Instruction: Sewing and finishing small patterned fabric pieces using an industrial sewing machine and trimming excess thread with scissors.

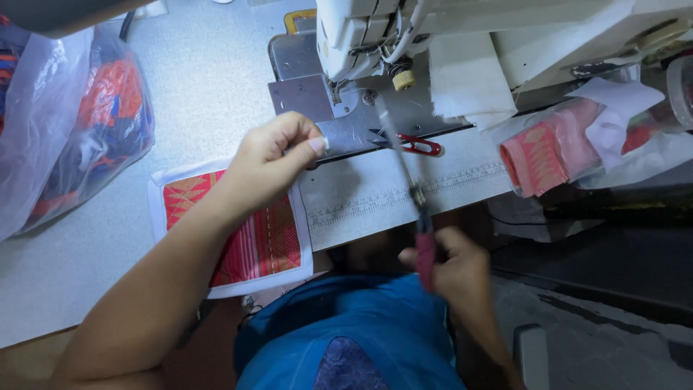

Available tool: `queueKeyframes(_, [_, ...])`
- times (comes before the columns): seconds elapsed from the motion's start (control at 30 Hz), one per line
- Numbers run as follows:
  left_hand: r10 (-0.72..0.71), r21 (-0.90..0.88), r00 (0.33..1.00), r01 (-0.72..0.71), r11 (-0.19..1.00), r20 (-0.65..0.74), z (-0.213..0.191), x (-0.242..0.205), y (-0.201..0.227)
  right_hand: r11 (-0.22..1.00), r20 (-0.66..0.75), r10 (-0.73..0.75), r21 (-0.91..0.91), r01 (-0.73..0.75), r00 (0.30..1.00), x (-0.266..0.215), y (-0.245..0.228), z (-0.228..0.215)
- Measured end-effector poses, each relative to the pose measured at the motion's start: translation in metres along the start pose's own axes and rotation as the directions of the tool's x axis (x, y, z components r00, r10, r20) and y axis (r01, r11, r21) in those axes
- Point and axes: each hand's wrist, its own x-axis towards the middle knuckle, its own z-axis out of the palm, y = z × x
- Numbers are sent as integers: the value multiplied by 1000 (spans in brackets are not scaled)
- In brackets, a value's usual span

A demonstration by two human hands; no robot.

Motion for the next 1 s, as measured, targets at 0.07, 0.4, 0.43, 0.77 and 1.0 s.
queueKeyframes(0.07, [-4,-20,999,4,1000,33,-8,2,-3,974,-77,-44,-226,25,996,25,-16,-17])
queueKeyframes(0.4, [-61,55,964,49,997,260,-28,14,6,726,-117,-124,-688,9,985,193,-2,-51])
queueKeyframes(0.43, [-55,57,964,42,997,260,-29,15,7,728,-122,-128,-686,10,984,198,-7,-56])
queueKeyframes(0.77, [-29,112,982,8,994,187,-54,14,-19,150,220,-830,-797,585,513,160,-35,25])
queueKeyframes(1.0, [-9,91,989,-4,996,149,-67,19,-32,324,370,-738,-539,777,564,87,-48,118])
